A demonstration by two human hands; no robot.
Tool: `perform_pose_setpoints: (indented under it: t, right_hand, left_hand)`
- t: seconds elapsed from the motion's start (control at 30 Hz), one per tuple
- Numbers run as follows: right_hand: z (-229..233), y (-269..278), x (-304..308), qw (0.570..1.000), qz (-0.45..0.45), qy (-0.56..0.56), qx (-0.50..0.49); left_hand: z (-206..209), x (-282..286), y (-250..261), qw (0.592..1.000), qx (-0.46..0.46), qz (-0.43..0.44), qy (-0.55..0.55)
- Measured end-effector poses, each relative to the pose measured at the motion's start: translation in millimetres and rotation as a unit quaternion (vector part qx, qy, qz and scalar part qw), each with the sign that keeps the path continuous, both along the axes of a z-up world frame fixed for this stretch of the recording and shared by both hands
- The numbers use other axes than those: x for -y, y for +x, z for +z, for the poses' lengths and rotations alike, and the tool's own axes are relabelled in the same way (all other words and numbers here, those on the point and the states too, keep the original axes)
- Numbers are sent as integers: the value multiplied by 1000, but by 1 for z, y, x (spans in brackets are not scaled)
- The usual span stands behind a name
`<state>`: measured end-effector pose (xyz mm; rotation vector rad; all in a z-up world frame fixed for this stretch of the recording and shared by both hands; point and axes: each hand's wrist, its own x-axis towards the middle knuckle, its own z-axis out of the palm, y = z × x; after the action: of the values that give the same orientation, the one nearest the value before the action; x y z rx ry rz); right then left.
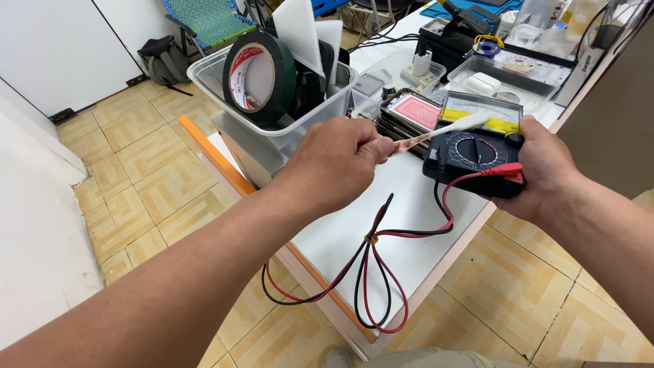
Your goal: Cleaning and testing various electronic components and tools at a workbench.
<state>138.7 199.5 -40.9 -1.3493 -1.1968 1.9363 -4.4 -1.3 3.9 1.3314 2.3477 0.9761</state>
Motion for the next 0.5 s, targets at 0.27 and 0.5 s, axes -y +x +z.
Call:
perform_pose_setpoints:
  t: [0.27, 0.5]
  right_hand:
    - [-18, 9, -22, 990, 46, 36, -131]
    - [-21, 5, -18, 987, 50, 32, -149]
  left_hand:
    - [-34, 15, -10, 991, 72, 50, -103]
    - [-47, -1, -15, 986, 159, 36, -16]
